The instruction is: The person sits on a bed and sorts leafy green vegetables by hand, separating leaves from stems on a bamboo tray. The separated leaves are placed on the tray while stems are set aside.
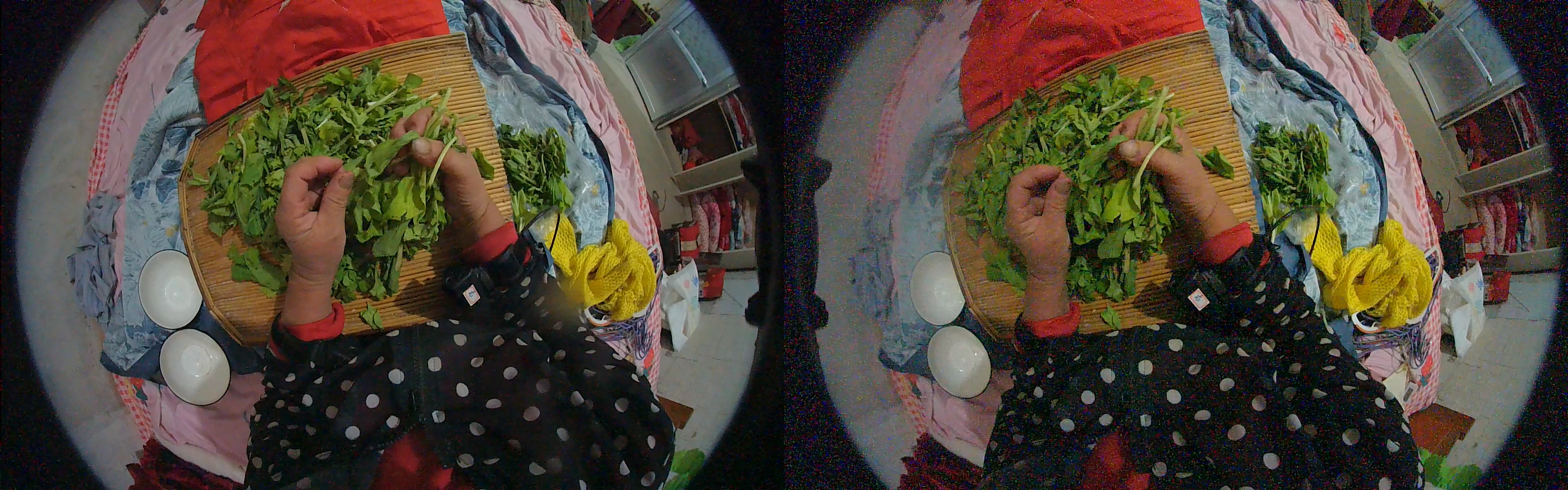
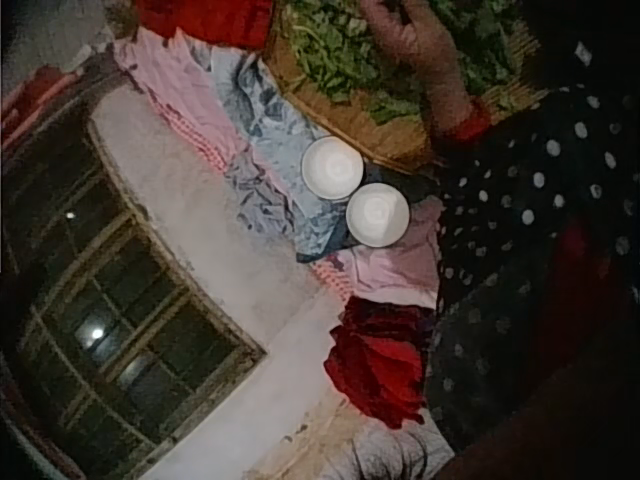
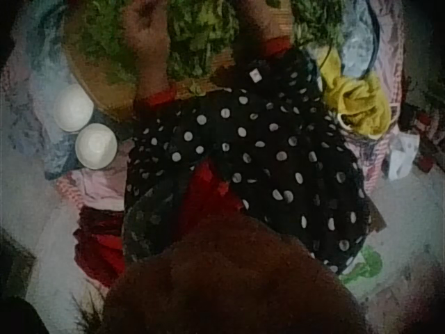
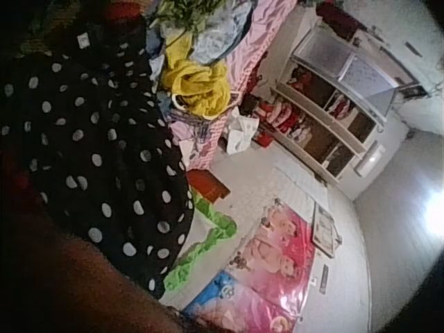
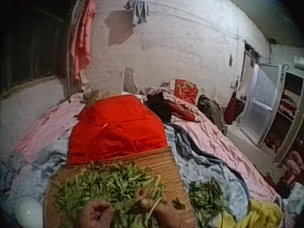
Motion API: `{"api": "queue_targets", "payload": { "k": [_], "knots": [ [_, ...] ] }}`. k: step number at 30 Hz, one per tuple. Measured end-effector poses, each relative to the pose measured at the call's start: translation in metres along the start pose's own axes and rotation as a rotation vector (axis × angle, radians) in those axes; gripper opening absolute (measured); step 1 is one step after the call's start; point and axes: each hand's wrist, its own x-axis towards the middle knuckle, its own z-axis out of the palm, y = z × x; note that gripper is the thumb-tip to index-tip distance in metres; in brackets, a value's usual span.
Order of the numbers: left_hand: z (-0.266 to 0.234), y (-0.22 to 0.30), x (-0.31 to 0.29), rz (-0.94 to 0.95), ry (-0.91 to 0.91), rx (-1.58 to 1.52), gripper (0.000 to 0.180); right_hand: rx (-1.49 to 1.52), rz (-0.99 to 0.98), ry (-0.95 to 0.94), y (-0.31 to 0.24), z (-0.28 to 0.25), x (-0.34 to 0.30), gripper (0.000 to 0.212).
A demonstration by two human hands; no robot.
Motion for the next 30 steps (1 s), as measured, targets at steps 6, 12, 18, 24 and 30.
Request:
{"api": "queue_targets", "payload": {
  "k": [6, 12, 18, 24, 30],
  "knots": [
    [0.0, 0.004, -0.001, -0.067, 0.021, -0.001, 0.014, 0.243, 0.068, 0.126, -0.004, 0.005, -0.008, 0.025],
    [-0.001, 0.002, 0.0, -0.062, 0.024, 0.017, 0.015, 0.344, 0.11, 0.052, -0.003, 0.0, -0.004, 0.026],
    [0.0, 0.0, 0.006, 0.08, -0.185, 0.371, 0.029, 0.333, 0.014, 0.001, 0.003, -0.002, 0.0, 0.024],
    [-0.005, -0.004, 0.011, 0.156, -0.416, 0.625, 0.03, 0.219, 0.033, -0.014, 0.003, -0.008, 0.0, 0.024],
    [-0.006, -0.008, 0.008, 0.111, -0.36, 0.537, 0.031, 0.4, -0.002, -0.132, 0.001, -0.005, -0.003, 0.03]
  ]
}}
